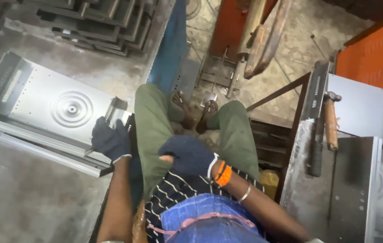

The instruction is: Positioning metal panels under a spot welding machine to join them and using a hammer to adjust parts.

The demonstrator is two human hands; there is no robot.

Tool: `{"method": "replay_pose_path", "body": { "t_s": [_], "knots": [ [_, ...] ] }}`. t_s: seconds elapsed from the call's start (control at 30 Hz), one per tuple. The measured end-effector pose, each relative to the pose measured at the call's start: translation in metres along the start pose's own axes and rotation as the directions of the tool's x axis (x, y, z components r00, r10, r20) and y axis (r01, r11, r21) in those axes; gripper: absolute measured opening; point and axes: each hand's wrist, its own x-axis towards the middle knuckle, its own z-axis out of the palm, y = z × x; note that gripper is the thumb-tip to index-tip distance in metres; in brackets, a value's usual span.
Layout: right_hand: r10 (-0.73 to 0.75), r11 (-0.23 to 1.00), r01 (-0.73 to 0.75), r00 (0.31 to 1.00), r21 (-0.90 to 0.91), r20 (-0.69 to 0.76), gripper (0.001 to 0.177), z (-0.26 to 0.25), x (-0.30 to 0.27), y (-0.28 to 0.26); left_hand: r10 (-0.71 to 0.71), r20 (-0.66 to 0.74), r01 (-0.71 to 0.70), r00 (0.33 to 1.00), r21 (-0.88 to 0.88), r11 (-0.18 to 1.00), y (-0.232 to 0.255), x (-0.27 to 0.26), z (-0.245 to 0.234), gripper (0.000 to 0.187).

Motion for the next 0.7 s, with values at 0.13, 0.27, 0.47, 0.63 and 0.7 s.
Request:
{"method": "replay_pose_path", "body": {
  "t_s": [0.13,0.27,0.47,0.63,0.7],
  "knots": [
    [0.103,0.994,-0.103,0.995,-0.026,-0.011,0.018,-0.002,-0.016,0.021,-0.051,-0.117,0.058,0.992,0.061,0.996,-0.016,0.007,0.031,0.052],
    [0.204,0.979,-0.205,0.978,-0.016,-0.049,0.022,-0.005,-0.017,0.029,-0.062,-0.114,0.082,0.992,0.179,0.98,-0.02,0.032,0.032,0.057],
    [0.205,0.978,-0.205,0.979,-0.034,0.017,0.022,-0.009,-0.014,0.035,0.039,0.3,-0.157,0.953,0.381,0.911,-0.1,0.077,0.066,0.024],
    [0.16,0.987,-0.16,0.987,0.01,0.016,0.022,-0.012,-0.004,0.032,0.16,0.154,-0.203,0.975,0.319,0.926,-0.102,0.11,0.019,0.035],
    [0.135,0.99,-0.136,0.991,0.039,0.015,0.022,-0.012,0.003,0.026,0.156,0.036,-0.16,0.987,0.295,0.942,-0.103,0.123,-0.019,0.041]
  ]
}}
